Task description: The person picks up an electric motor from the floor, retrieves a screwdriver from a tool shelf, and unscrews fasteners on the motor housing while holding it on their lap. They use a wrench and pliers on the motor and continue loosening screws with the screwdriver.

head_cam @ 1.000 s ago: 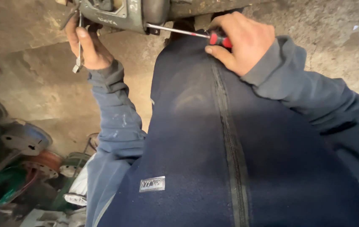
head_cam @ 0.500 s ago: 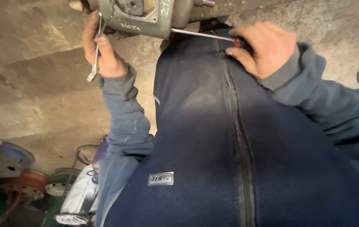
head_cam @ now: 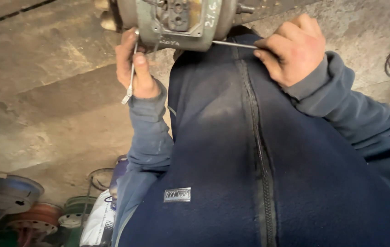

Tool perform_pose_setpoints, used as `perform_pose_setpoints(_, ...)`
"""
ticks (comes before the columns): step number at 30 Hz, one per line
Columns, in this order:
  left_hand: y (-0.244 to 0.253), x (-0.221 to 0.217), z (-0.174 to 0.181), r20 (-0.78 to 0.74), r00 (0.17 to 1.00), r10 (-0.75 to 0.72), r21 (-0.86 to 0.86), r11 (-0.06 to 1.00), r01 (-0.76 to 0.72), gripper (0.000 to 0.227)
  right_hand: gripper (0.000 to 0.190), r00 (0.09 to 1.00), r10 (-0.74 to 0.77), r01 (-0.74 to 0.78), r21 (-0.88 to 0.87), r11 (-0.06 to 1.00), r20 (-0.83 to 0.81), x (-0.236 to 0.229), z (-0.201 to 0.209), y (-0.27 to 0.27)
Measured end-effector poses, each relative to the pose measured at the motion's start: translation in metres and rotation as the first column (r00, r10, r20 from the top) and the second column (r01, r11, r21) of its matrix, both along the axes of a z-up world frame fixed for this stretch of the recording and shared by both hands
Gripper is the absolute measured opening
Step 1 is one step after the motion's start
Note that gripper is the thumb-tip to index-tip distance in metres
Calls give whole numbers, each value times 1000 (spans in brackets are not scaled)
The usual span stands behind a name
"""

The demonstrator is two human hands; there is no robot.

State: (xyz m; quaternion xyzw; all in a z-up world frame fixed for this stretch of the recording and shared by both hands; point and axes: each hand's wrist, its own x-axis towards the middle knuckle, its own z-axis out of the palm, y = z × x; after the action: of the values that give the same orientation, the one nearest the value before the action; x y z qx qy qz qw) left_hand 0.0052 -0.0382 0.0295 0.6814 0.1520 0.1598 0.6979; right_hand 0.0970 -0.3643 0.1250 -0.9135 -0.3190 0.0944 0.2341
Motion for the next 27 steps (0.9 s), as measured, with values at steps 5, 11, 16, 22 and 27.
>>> perform_pose_setpoints(5,8,1,4,-66,996,-62,91,994,68,46,20,993,-108,108,1,994,-56,5,10,15)
perform_pose_setpoints(11,10,2,6,-74,995,-61,81,994,67,49,15,988,-30,39,56,998,-154,-1,-4,15)
perform_pose_setpoints(16,10,1,4,-69,995,-73,52,996,77,50,18,995,-74,74,-4,997,-73,0,-7,16)
perform_pose_setpoints(22,8,3,3,-44,997,-55,42,997,57,48,23,985,-138,138,-6,990,-106,5,2,24)
perform_pose_setpoints(27,9,0,-1,-49,997,-65,58,996,68,47,26,985,-88,93,25,995,-150,3,-6,19)
